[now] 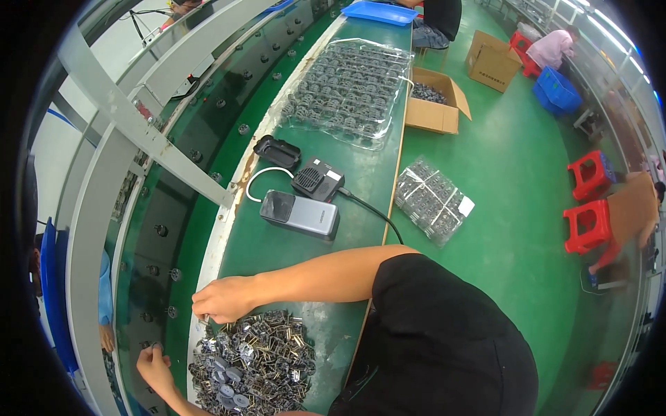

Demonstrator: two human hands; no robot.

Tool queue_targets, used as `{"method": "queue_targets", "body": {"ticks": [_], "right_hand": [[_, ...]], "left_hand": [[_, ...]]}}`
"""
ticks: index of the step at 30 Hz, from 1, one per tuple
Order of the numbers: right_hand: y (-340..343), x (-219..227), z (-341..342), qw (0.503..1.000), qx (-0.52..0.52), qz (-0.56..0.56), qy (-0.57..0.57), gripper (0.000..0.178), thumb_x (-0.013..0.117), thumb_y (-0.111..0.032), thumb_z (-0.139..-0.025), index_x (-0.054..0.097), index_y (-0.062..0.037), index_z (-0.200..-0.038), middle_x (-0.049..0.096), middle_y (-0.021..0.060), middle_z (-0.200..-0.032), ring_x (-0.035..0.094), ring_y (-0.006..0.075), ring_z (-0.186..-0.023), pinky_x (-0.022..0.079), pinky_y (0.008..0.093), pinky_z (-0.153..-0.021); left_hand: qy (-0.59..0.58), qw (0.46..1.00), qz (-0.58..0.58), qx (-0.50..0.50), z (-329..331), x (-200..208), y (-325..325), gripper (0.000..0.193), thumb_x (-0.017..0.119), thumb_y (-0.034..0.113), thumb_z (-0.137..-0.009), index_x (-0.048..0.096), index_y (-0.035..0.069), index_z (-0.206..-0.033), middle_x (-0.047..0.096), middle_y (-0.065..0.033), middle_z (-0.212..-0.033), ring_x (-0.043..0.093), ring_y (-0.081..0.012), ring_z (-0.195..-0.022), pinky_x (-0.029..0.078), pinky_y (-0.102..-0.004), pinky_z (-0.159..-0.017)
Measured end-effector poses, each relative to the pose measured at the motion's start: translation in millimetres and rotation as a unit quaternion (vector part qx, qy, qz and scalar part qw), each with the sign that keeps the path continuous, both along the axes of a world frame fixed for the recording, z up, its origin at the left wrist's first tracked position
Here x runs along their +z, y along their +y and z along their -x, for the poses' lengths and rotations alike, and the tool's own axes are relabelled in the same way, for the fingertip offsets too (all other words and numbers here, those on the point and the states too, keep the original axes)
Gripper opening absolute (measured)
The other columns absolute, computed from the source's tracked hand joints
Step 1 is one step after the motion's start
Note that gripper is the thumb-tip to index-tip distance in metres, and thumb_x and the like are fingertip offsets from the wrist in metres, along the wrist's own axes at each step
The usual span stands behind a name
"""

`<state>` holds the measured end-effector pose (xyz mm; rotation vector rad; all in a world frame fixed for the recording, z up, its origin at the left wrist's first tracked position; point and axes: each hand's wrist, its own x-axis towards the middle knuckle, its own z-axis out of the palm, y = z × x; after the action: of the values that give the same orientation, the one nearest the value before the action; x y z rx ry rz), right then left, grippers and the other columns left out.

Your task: The person assembles small electronic connector components by hand, inserting metal pins into plastic housings at a factory workstation.

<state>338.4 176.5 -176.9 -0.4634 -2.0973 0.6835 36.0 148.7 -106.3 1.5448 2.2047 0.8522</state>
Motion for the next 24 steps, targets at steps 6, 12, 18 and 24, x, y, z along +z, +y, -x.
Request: {"method": "queue_targets", "body": {"ticks": [6, 12, 18, 24], "right_hand": [[6, -4, 27, 0.998, 0.021, 0.008, 0.065, 0.023, 0.053, -0.006, -0.074, 0.063, -0.0043, -0.094, 0.058, 0.0138, -0.097, 0.058, 0.0323, -0.096, 0.05, 0.0394, -0.086], [13, 3, -12, 0.994, -0.102, 0.05, -0.012, 0.025, 0.07, -0.002, -0.076, 0.066, -0.0028, -0.1, 0.061, 0.0094, -0.092, 0.062, 0.0232, -0.08, 0.052, 0.0316, -0.07], [3, 10, 12, 0.986, -0.062, 0.15, 0.047, 0.015, 0.072, 0.001, -0.075, 0.068, -0.0026, -0.089, 0.064, 0.0066, -0.091, 0.062, 0.0182, -0.08, 0.051, 0.029, -0.07], [-39, 46, 15, 0.979, 0.101, 0.087, 0.151, 0.01, 0.072, -0.003, -0.077, 0.071, -0.0046, -0.087, 0.064, 0.0076, -0.1, 0.064, 0.0198, -0.086, 0.053, 0.03, -0.073]], "left_hand": [[-0.113, 0.991, -0.068, -0.032, 9, 23, -32, 0.026, 0.055, 0.004, -0.088, 0.062, 0.0, -0.113, 0.057, -0.0015, -0.071, 0.043, -0.005, -0.054, 0.032, -0.0186, -0.047], [-0.353, 0.925, -0.135, -0.033, -39, 37, -33, 0.03, 0.062, 0.011, -0.089, 0.062, -0.005, -0.115, 0.066, -0.0093, -0.095, 0.063, -0.0141, -0.078, 0.051, -0.026, -0.077], [-0.506, 0.845, -0.151, -0.087, -34, 38, -56, 0.026, 0.056, 0.005, -0.091, 0.06, -0.008, -0.113, 0.066, -0.0118, -0.094, 0.066, -0.019, -0.078, 0.054, -0.0288, -0.076], [-0.463, 0.864, -0.062, -0.188, -80, 39, -63, 0.041, 0.066, 0.013, -0.083, 0.057, -0.008, -0.117, 0.06, -0.0142, -0.111, 0.057, -0.019, -0.1, 0.046, -0.0346, -0.091]]}}
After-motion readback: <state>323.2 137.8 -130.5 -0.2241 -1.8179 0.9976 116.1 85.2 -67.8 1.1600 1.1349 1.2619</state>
